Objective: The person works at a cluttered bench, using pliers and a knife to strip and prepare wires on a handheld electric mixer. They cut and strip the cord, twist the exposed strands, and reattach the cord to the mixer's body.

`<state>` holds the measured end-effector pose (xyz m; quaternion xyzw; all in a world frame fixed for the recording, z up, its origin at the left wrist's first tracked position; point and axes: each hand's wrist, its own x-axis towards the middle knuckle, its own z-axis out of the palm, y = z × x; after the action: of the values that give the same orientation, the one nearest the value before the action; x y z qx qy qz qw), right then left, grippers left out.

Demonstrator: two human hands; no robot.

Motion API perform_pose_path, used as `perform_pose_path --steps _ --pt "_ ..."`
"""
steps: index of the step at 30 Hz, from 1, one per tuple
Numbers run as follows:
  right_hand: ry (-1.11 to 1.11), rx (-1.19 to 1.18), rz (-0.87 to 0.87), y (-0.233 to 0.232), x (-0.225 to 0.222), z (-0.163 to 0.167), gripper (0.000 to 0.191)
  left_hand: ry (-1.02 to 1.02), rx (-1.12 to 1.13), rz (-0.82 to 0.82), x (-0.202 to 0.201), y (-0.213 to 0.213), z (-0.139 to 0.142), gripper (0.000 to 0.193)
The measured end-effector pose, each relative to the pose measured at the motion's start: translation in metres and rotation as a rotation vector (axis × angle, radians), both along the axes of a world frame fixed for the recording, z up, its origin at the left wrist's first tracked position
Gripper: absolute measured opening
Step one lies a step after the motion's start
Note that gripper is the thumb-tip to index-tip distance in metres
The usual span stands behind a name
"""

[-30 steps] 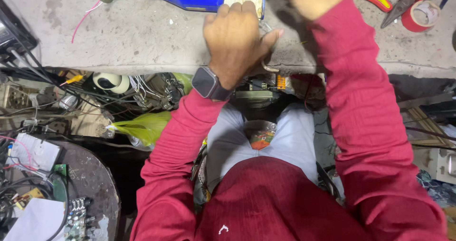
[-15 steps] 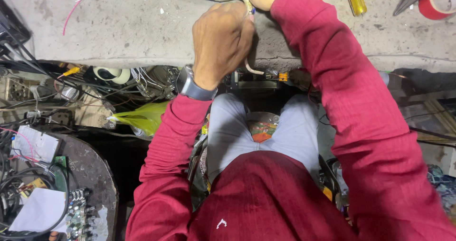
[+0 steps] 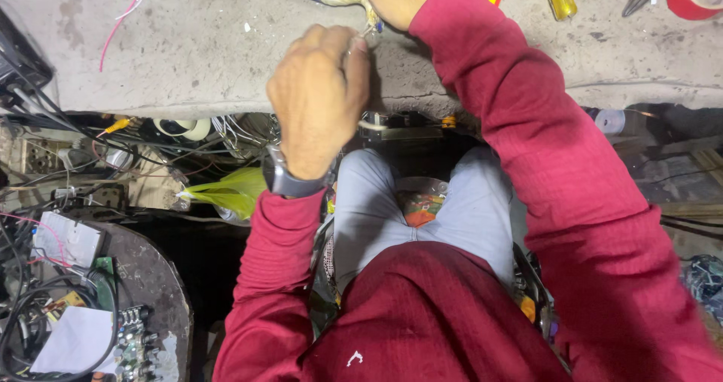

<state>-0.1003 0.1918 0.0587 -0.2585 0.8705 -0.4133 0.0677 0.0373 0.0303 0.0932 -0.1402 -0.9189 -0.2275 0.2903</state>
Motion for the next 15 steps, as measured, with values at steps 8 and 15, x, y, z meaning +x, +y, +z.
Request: perform_pose_path --steps 8,15 --pt "0.061 0.026 -0.031 -0.003 -0.001 0.002 0.060 0.101 -0.155 0.013 -0.024 0.006 -0.012 0.035" --pt "0.365 0.172 -0.187 -0.024 0.000 0.026 0.073 0.202 -0.020 0.023 -0.036 -0.001 -0.040 0.020"
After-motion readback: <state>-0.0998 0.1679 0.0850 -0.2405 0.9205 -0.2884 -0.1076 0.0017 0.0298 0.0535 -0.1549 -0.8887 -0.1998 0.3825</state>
